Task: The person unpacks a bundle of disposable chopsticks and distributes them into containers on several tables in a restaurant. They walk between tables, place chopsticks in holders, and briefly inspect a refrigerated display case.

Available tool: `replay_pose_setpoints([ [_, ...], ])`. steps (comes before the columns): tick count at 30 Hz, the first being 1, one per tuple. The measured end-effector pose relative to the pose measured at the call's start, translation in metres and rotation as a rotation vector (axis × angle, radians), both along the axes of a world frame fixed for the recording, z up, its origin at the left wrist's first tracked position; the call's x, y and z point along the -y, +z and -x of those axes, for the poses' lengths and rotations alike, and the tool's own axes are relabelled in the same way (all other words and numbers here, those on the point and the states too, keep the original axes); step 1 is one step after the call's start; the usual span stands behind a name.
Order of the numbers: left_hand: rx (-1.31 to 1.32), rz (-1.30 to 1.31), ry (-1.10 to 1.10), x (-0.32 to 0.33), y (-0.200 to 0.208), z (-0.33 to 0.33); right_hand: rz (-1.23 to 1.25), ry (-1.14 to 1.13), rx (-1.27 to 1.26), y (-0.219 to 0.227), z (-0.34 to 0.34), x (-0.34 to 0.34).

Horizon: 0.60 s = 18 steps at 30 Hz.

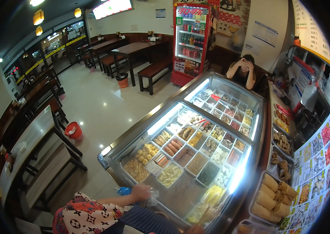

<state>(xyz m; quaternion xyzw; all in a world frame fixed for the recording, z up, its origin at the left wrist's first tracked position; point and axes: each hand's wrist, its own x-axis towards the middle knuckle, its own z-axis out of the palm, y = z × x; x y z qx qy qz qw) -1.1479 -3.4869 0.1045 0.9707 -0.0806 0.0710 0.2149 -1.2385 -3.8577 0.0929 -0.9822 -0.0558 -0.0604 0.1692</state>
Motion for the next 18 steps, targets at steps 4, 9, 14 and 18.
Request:
replay_pose_setpoints([
  [4, 0.018, 0.007, -0.021, -0.001, 0.004, -0.006, 0.015, 0.018, 0.011, 0.008, 0.003, -0.001],
  [9, -0.043, 0.003, 0.023, 0.000, 0.015, 0.003, 0.049, -0.090, 0.070, 0.000, -0.006, -0.009],
  [14, -0.070, 0.012, -0.030, 0.003, 0.005, -0.003, 0.066, -0.046, 0.165, 0.001, -0.028, -0.016],
  [18, -0.079, 0.016, -0.019, 0.000, 0.000, -0.002, 0.056, 0.011, 0.167, 0.001, -0.045, -0.020],
])
